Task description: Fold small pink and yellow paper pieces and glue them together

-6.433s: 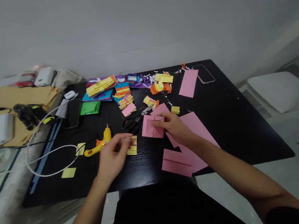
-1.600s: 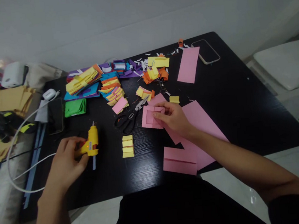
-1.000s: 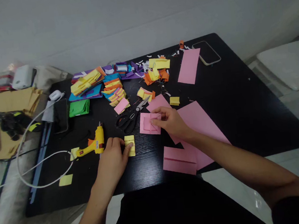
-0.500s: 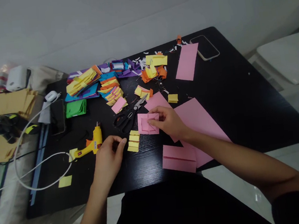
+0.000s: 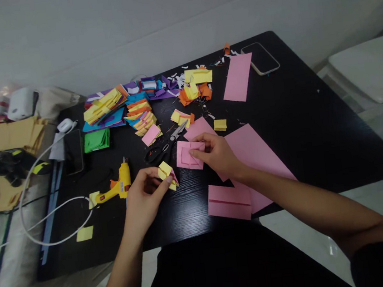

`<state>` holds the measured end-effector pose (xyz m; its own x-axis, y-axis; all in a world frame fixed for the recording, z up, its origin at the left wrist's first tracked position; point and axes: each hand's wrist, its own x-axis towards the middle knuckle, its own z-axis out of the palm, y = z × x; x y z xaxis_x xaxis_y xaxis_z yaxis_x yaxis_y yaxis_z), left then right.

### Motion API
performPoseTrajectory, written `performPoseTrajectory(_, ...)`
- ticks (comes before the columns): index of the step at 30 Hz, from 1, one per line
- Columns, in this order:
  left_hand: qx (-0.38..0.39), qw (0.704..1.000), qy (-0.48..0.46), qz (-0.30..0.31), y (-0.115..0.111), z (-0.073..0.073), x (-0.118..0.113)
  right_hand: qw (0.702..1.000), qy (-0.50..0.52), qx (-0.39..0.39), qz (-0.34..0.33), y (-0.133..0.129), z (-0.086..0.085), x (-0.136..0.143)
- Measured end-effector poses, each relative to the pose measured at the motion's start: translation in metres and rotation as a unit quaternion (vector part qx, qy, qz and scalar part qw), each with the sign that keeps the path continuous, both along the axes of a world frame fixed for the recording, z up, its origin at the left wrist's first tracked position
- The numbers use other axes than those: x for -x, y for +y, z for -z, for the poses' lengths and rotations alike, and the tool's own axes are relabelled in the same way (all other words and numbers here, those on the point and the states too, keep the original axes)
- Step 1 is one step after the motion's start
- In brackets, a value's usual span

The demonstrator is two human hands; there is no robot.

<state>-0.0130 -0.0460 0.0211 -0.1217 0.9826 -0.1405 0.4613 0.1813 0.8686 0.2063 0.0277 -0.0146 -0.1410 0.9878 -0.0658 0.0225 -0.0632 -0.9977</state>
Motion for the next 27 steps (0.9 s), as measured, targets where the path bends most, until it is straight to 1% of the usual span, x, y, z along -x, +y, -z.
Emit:
performPoseTrajectory(1, -0.001, 0.999, -0.05, -0.008, 0.001, -0.001, -0.001, 1.0, 0.004, 0.001, -0.002, -0.002, 0.001, 0.001)
performPoseTrajectory(3, -0.007, 0.994, -0.111, -0.023, 0.001, -0.002, -0.004, 1.0, 0.003, -0.006, -0.004, -0.005, 0.003, 0.003)
performPoseTrajectory(7, -0.037, 0.979, -0.19, -0.063, 0.003, 0.001, -0.011, 1.0, -0.015, -0.026, -0.003, -0.01, 0.002, 0.005)
performPoseTrajectory(11, -0.051, 0.965, -0.246, -0.08, 0.005, 0.008, -0.013, 0.997, -0.047, -0.053, 0.007, -0.013, -0.003, 0.005)
performPoseTrajectory(16, -0.053, 0.968, -0.231, -0.087, 0.009, 0.014, -0.016, 0.994, -0.078, -0.071, -0.001, -0.016, -0.005, 0.006)
performPoseTrajectory(23, -0.082, 0.983, -0.146, -0.072, 0.008, 0.011, -0.025, 0.995, -0.076, -0.059, -0.013, -0.017, -0.002, 0.006)
performPoseTrajectory(27, -0.101, 0.986, -0.118, -0.056, 0.006, 0.01, -0.028, 0.995, -0.078, -0.062, -0.018, -0.017, -0.002, 0.006)
